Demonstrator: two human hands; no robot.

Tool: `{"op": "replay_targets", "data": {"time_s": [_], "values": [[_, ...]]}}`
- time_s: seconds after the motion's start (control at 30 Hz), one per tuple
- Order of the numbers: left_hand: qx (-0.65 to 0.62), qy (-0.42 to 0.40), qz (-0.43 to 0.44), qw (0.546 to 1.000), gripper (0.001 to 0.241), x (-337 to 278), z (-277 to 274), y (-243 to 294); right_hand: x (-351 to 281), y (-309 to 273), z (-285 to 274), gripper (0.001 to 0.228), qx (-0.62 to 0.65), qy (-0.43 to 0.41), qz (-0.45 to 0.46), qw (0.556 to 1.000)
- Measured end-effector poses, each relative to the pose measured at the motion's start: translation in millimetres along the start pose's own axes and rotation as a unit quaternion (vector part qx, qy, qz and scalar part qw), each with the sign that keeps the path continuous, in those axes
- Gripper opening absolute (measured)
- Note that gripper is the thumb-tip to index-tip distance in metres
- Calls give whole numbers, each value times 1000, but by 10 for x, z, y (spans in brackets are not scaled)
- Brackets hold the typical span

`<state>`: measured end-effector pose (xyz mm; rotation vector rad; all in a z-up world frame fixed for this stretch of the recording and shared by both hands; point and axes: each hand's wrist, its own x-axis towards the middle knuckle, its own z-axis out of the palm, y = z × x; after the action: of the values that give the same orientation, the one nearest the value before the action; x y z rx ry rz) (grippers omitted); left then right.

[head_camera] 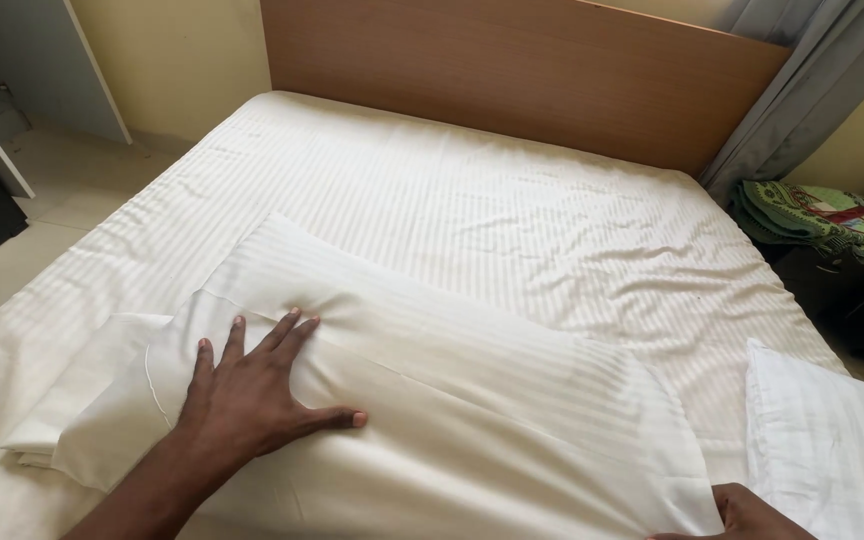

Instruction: The person places a pillow into a pillowcase, smooths it, and then folds a white towel on the bed. They then place a second pillow into a pillowcase and smooth it out.

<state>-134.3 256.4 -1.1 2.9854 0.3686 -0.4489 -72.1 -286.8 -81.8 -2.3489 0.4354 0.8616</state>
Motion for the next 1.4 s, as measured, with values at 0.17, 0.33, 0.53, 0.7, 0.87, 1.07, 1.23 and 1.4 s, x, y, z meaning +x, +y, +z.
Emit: {"op": "replay_targets", "data": {"time_s": [0.17, 0.33, 0.53, 0.7, 0.87, 1.07, 1.23, 1.4], "values": [[-95, 34, -132, 986, 134, 287, -101, -522, -147, -83, -21, 66, -12, 3, 63, 998], [-278, 25, -209, 937, 137, 808, 237, -1212, 369, 82, -126, 83, 9, 155, 64, 986], [-344, 0, -131, 930, 143, 574, -106, -1093, 61, -605, 301, 119, 76, 239, 48, 967], [-332, -57, -84, 938, 152, 314, -223, -1444, 233, -714, 456, 122, -31, 281, 13, 959], [-132, -10, -210, 969, 109, 180, -299, -1289, -318, -1167, 632, 79, -152, 473, -2, 868], [-174, 245, 109, 948, 94, 301, 263, 207, -509, -1788, 1384, 72, -99, 319, -349, 875], [26, 375, 174, 910, 74, 363, 802, 338, -410, -1729, 1285, 83, -178, 284, -225, 915], [95, 514, 250, 815, 87, 302, 849, 3, -251, -1526, 1127, 82, -172, 275, -136, 936]]}}
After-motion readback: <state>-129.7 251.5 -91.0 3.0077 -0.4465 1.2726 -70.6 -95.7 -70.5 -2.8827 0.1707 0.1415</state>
